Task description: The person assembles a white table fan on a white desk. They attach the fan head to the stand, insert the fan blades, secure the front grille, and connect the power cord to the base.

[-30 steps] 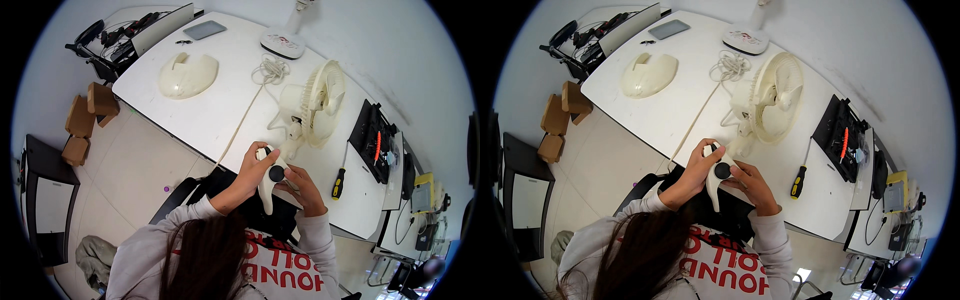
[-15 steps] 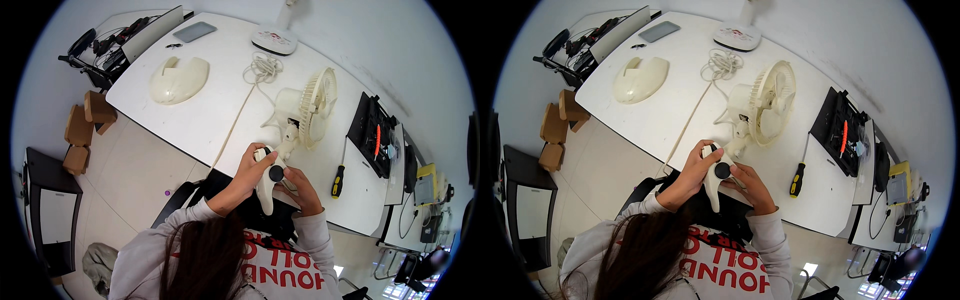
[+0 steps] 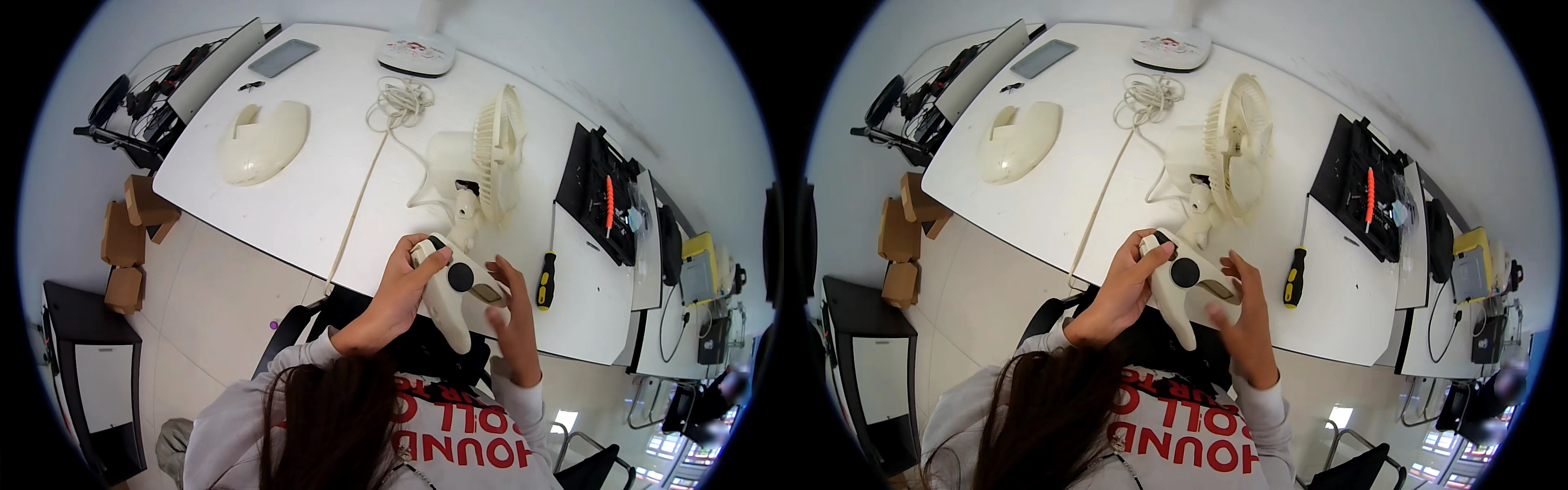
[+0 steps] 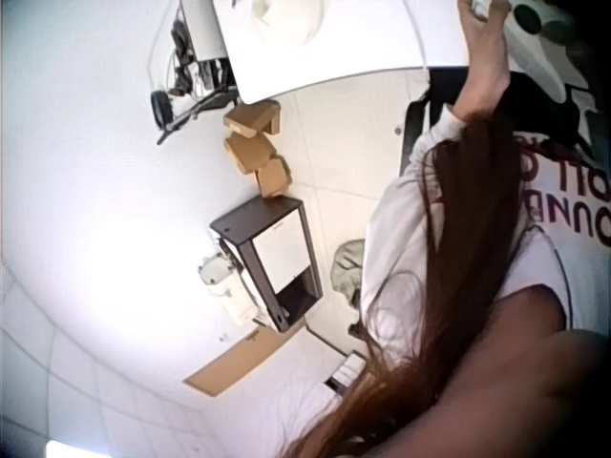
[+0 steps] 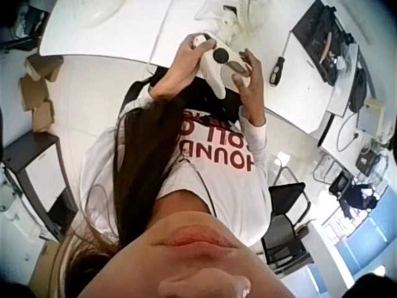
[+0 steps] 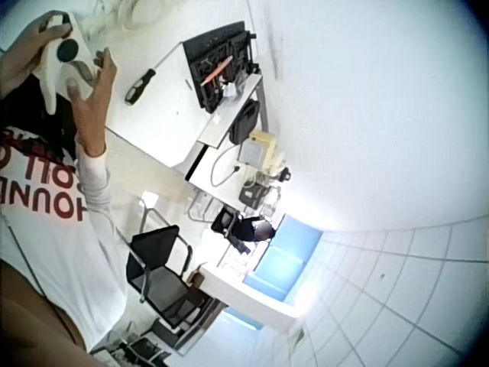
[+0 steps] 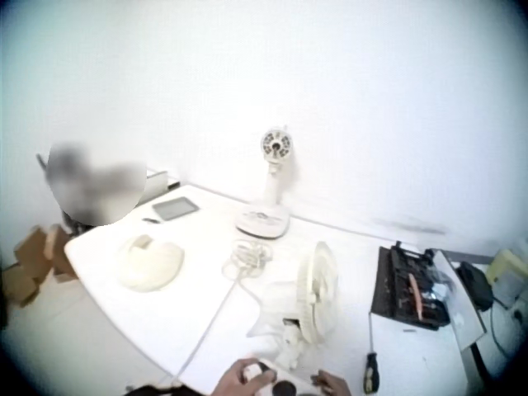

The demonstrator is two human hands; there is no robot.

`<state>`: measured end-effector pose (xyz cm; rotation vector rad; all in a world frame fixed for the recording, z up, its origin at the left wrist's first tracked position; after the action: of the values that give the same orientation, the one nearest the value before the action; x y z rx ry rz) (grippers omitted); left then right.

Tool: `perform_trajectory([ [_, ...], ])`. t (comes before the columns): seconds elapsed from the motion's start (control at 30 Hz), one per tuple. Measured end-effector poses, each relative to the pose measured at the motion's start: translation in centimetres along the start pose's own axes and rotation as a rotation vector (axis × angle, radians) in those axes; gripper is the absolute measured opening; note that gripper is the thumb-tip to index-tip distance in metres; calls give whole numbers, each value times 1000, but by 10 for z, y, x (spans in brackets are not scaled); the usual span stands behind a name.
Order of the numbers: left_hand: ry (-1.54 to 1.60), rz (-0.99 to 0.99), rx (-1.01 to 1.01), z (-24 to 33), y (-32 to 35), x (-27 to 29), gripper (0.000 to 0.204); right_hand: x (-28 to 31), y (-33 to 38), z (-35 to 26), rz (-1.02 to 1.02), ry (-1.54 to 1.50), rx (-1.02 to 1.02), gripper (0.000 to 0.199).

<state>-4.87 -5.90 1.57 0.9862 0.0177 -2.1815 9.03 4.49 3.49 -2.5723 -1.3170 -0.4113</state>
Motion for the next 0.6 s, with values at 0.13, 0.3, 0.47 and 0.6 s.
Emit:
perform_trajectory([
  [0.13, 22, -13, -24, -11, -3, -8, 53, -6, 33, 1, 137, 340, 17, 108],
  [0.3, 59, -19, -2, -14, -3, -12, 51, -9, 39, 16, 230, 122, -70, 114],
  [0.47, 41, -40, 6, -14, -4, -9, 49, -4, 41, 26, 184, -14, -106, 118],
  [0.6, -34, -49, 11, -13, 1, -3, 48, -7, 43, 34, 186, -126, -86, 114],
])
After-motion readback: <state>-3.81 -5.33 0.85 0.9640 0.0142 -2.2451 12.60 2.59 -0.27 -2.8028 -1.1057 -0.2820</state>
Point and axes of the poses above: each hand's wrist, its own y-axis away from the middle knuckle, its own x-axis out of the back of the hand, z = x × y, the point moved 2 cm from there along -y, towards the middle knuckle, and after that the axes turned 4 degrees about -x, right-handed, at the moved point
